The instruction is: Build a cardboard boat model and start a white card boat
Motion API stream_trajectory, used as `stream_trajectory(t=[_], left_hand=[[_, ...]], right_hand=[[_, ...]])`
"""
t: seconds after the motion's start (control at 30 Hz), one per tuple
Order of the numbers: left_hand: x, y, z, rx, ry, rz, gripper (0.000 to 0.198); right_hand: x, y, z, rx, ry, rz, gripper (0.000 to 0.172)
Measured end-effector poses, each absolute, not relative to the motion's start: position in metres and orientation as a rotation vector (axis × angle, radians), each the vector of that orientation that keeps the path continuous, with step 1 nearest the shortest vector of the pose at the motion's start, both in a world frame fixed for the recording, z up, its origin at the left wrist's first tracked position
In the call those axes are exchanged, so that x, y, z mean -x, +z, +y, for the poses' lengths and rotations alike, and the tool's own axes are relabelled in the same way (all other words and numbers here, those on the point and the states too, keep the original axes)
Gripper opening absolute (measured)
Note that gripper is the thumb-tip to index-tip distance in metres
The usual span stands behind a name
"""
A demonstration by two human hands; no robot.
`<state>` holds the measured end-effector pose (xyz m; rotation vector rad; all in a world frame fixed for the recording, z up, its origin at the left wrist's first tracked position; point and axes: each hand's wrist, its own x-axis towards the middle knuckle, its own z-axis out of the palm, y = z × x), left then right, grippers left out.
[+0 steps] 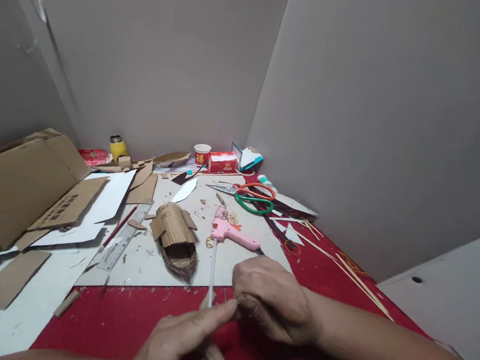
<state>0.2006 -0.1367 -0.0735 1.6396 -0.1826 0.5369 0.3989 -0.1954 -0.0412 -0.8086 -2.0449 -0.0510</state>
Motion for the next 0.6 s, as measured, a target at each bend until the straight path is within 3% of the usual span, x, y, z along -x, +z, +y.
stream_trajectory(t=[0.23, 0.4, 0.6], left_hand=[[-0.197, -0.080, -0.131, -1.854, 0.712, -0.328, 0.067], [-0.198, -0.088, -0.126, -2.110, 0.779, -0.326, 0.071], [-0.201, -0.109, -0.120, -2.333, 0.656, -0.359, 0.080]], right_hand=[[-0.411, -0.043, -0.195, 0.912, 0.145, -1.494, 0.028], [-0.407, -0.044, -0.195, 0.722, 0.129, -1.839, 0.028], [-0.393, -0.045, -0.200, 0.879, 0.196, -1.858, 0.032]])
